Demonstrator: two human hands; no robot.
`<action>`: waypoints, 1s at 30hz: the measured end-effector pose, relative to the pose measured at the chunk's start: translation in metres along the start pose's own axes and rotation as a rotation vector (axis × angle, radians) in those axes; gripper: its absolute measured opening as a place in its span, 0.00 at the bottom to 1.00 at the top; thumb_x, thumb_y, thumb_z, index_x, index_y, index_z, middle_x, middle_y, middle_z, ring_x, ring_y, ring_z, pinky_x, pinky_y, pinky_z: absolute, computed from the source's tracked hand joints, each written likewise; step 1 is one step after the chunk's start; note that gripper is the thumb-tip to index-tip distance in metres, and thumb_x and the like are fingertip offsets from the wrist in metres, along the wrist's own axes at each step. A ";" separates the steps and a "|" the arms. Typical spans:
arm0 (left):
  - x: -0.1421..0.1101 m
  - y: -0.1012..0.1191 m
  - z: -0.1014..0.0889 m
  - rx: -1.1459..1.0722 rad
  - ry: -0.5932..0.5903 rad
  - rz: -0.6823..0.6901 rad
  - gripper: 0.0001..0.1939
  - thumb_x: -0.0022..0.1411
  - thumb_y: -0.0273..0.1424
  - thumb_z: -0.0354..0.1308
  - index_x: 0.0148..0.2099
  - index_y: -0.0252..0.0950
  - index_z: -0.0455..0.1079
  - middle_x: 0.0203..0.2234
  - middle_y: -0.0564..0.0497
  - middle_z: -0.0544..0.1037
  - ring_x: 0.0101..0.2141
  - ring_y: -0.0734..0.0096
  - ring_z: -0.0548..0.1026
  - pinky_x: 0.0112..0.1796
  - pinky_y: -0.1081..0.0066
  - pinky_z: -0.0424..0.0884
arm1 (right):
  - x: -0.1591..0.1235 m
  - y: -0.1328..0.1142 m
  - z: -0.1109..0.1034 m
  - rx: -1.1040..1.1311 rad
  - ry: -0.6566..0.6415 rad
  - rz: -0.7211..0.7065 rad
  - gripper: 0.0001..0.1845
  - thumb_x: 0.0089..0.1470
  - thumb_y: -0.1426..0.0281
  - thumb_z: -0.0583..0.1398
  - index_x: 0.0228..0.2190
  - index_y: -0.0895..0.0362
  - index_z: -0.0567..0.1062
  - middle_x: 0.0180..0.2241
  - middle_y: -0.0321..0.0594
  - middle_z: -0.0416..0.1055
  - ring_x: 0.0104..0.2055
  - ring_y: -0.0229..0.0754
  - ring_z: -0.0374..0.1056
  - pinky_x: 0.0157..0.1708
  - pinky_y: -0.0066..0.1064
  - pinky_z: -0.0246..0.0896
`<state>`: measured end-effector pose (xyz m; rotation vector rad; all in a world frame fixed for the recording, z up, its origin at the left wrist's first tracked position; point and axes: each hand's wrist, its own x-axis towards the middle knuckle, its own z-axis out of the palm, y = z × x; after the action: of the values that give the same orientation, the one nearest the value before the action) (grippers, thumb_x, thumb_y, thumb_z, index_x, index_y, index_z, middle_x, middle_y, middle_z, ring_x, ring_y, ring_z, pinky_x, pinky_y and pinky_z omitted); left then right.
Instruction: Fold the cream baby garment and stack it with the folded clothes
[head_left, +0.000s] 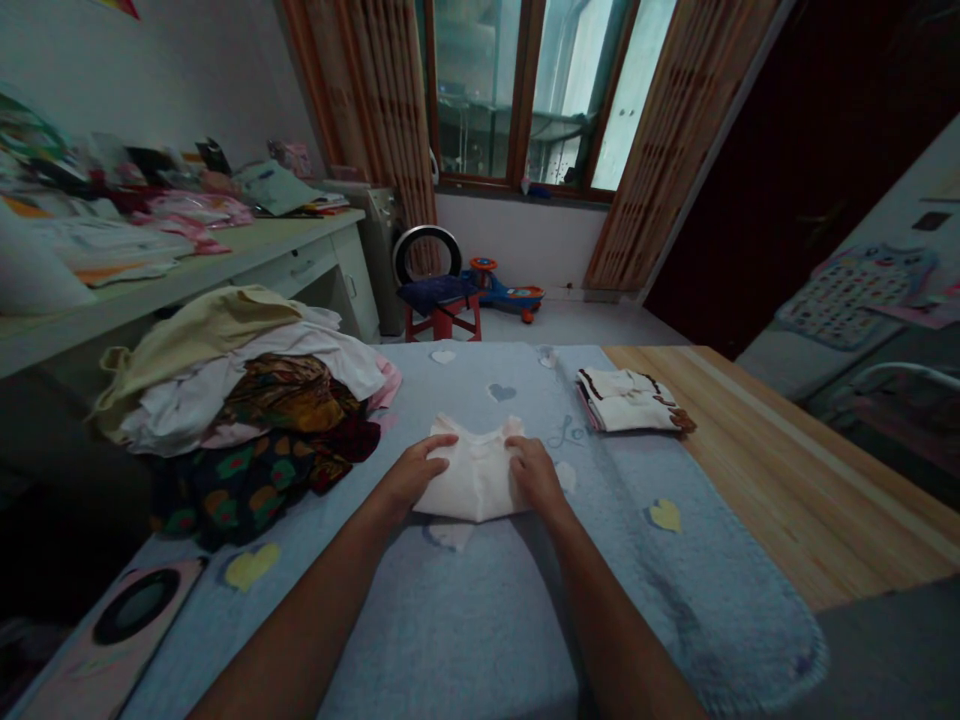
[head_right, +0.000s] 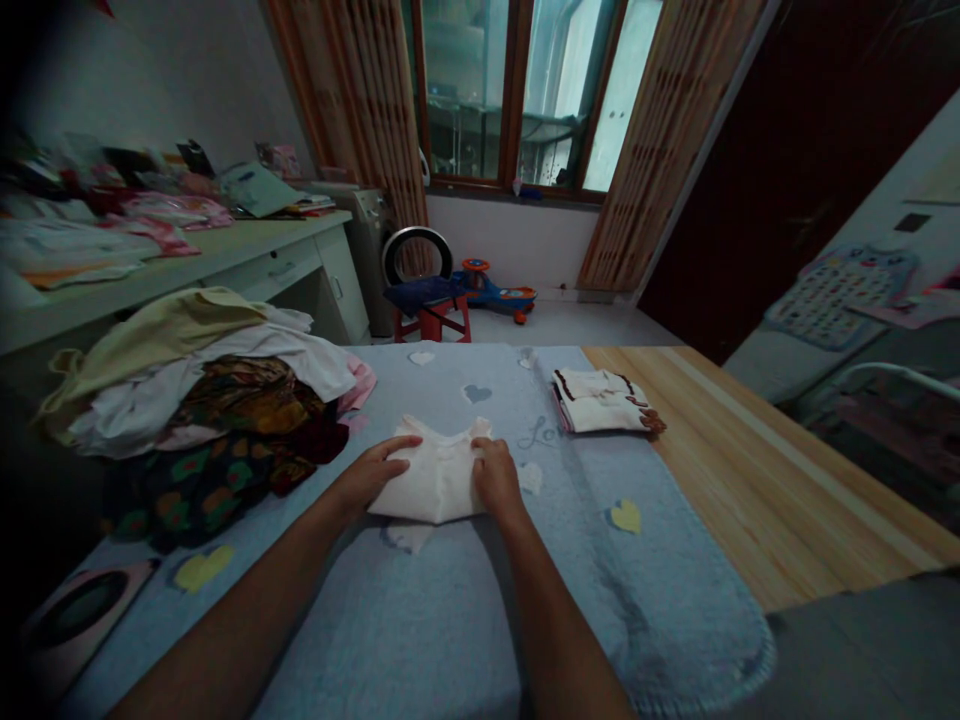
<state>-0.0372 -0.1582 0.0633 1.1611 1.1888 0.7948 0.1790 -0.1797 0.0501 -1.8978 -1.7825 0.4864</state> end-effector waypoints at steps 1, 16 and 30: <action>0.000 0.004 0.005 -0.003 -0.001 0.008 0.31 0.47 0.26 0.55 0.56 0.34 0.68 0.40 0.45 0.79 0.28 0.69 0.75 0.26 0.73 0.68 | 0.002 0.004 -0.006 0.006 0.012 -0.022 0.23 0.52 0.78 0.51 0.48 0.57 0.74 0.47 0.44 0.71 0.52 0.41 0.66 0.54 0.25 0.55; 0.054 0.056 0.134 0.193 -0.095 0.259 0.29 0.52 0.25 0.56 0.58 0.33 0.69 0.49 0.44 0.77 0.41 0.64 0.76 0.42 0.68 0.72 | 0.035 0.110 -0.135 -0.080 0.218 0.000 0.23 0.50 0.77 0.53 0.47 0.60 0.75 0.50 0.46 0.71 0.53 0.44 0.64 0.57 0.32 0.53; 0.135 0.088 0.236 0.163 -0.182 0.275 0.29 0.52 0.20 0.56 0.58 0.29 0.68 0.51 0.41 0.75 0.44 0.65 0.75 0.45 0.71 0.70 | 0.083 0.188 -0.205 -0.081 0.322 0.194 0.22 0.49 0.78 0.54 0.46 0.60 0.76 0.47 0.45 0.72 0.43 0.42 0.69 0.43 0.29 0.61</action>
<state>0.2315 -0.0699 0.1028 1.5214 0.9681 0.7879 0.4567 -0.1243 0.1164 -2.0799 -1.4390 0.1613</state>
